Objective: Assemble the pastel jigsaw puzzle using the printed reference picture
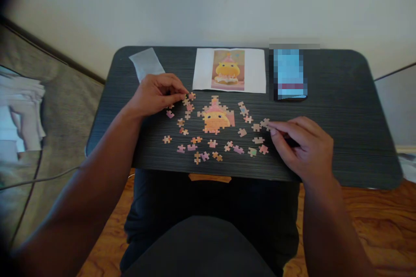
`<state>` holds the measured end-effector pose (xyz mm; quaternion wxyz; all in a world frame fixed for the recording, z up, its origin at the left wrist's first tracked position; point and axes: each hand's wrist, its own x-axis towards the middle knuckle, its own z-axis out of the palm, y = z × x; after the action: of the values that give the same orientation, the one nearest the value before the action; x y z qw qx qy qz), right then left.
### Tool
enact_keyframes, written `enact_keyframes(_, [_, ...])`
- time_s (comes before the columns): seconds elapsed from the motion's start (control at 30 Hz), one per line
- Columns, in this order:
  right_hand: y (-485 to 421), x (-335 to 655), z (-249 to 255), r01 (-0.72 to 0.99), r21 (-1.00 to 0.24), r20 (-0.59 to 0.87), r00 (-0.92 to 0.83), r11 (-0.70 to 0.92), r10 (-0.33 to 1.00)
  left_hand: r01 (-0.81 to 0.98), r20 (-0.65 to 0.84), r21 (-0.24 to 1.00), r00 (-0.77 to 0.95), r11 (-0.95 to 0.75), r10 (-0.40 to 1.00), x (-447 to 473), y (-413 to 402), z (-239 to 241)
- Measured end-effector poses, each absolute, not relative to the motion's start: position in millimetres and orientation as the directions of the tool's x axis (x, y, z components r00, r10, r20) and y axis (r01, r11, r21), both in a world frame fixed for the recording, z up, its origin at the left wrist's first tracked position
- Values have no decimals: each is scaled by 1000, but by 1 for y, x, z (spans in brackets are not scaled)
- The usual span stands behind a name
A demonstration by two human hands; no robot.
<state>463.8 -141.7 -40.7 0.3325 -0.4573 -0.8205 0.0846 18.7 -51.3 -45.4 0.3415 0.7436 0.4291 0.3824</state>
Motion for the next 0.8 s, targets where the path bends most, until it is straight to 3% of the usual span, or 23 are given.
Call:
enact_keyframes(0.17, [-121, 435, -23, 491, -295, 575, -594, 820, 563, 308, 240, 893, 288, -327, 927, 19, -49, -49])
enact_keyframes(0.4, [-61, 378, -4, 229, -107, 604, -758, 968, 246, 266, 198, 929, 228, -257, 953, 20, -51, -49])
enact_keyframes(0.57, [-41, 366, -10, 358, -188, 377, -834, 915, 404, 230, 127, 957, 206, -174, 970, 21, -53, -43])
enact_keyframes(0.8, [-45, 390, -19, 364, -253, 520, -730, 896, 443, 186, 59, 977, 215, -100, 975, 13, -51, -36])
